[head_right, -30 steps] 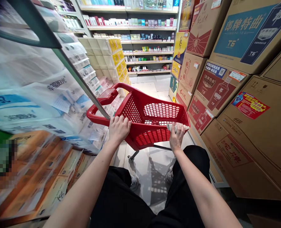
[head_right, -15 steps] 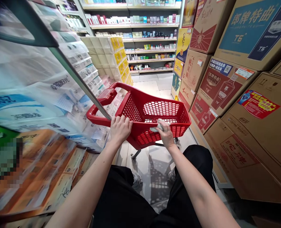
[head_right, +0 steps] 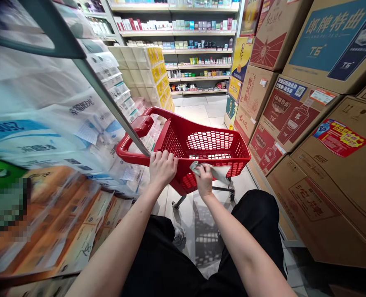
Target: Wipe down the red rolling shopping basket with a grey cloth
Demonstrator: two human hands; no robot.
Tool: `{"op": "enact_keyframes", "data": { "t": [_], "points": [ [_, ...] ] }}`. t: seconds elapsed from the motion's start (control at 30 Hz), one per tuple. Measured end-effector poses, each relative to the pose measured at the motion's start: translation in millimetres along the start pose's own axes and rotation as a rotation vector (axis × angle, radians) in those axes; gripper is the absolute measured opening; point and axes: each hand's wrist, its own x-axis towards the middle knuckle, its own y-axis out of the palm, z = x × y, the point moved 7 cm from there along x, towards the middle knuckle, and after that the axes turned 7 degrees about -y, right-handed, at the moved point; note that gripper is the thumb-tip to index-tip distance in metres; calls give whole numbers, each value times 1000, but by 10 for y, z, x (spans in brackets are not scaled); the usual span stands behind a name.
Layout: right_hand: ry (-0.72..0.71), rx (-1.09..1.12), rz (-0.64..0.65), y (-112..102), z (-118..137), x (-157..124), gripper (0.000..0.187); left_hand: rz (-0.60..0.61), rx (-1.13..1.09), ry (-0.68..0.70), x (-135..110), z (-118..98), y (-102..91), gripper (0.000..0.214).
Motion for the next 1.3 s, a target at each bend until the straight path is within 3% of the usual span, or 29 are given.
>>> {"op": "enact_keyframes", "data": {
  "t": [0.1,0.2,0.3,0.43,0.57,0.77,1.03,1.17,1.3],
  "points": [
    [-49,31,92,333,388,-90,21,6,-1,9,-14,-44,-27,31],
    [-181,76,201,445,545,-176,26,14,-26,21,-17,-59,-30,31],
    [-167,67,150,254,314,-143,29,26,-60,31,-15,-50,-19,32],
    [62,28,-79,-94,-80,25,22,30,-88,52,-9,-57,-22,34],
    [120,60,-114,28,81,124,12,47,-114,68,-7,-100,-47,38],
    [23,30,37,504,532,12,24,67,-108,56,-3,-121,-34,40],
    [-251,-355,454,857,442,-226,21,58,-77,50,39,-78,19,40],
    [-334,-379,532,829,430,-194,22,42,-78,71,31,-81,-12,39],
    [-344,-323,437,512,233,-53,22,41,-62,97,9,-103,-25,37]
  ]
}}
